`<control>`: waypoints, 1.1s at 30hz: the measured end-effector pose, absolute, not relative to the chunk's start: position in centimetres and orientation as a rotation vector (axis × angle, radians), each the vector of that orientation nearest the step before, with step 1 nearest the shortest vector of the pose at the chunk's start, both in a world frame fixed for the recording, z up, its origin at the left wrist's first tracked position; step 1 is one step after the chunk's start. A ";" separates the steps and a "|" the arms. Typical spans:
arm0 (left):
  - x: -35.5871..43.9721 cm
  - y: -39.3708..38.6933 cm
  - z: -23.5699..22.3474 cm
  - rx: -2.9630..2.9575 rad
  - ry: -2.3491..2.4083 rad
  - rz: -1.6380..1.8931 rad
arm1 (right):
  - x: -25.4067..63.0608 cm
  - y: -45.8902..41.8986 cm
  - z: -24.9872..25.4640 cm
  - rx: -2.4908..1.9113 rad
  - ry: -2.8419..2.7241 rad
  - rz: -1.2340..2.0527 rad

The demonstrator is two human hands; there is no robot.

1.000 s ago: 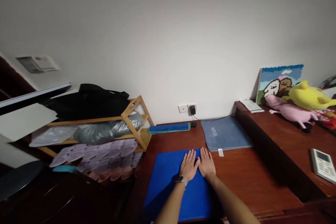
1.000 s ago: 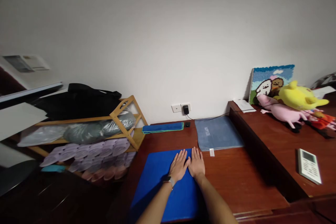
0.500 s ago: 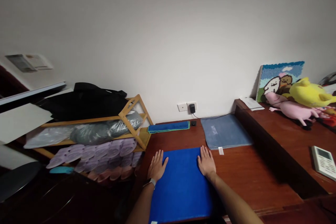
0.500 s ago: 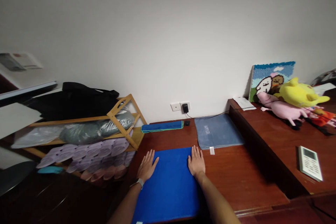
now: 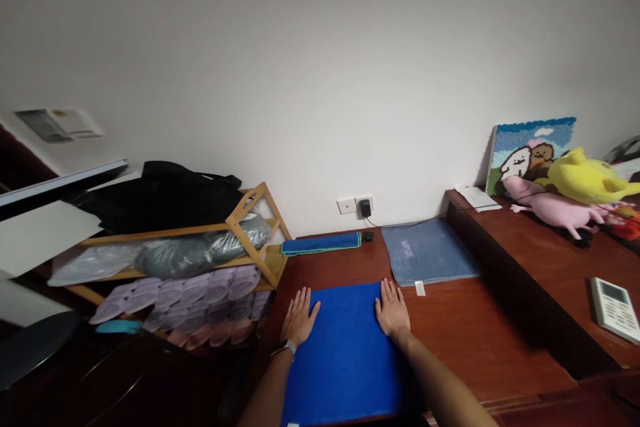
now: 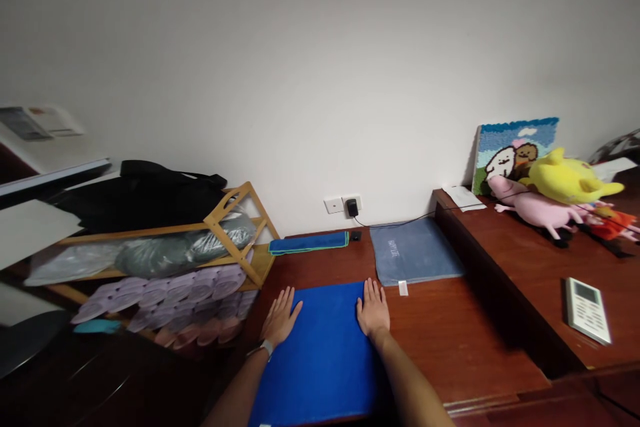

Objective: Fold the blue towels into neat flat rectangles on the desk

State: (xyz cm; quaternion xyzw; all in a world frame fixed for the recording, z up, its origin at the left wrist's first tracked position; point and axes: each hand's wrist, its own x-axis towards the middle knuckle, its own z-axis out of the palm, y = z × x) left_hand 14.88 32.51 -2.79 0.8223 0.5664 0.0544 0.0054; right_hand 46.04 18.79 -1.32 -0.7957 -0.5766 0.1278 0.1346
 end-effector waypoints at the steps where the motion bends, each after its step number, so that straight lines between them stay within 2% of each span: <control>1: 15.1 32.4 -2.4 2.577 1.786 0.146 | 46.0 18.8 -1.3 -2.308 -1.668 0.374; 7: 22.1 28.4 -0.4 2.739 1.551 0.276 | 45.9 18.8 -1.2 -2.301 -1.660 0.368; 11: 29.7 23.5 -1.6 2.849 1.131 0.316 | 46.0 18.6 -1.1 -2.316 -1.707 0.345; 14: 31.9 21.7 -2.8 2.835 1.083 0.282 | 46.0 18.5 -1.1 -2.321 -1.745 0.335; 17: 29.7 22.2 -3.2 2.793 1.188 0.248 | 46.0 18.5 -1.2 -2.319 -1.715 0.327; 25: 15.3 26.2 -3.5 2.622 1.690 0.261 | 46.0 18.7 -1.7 -2.329 -1.698 0.342; 33: 14.0 26.1 -3.7 2.603 1.712 0.331 | 46.0 18.6 -2.1 -2.359 -1.721 0.296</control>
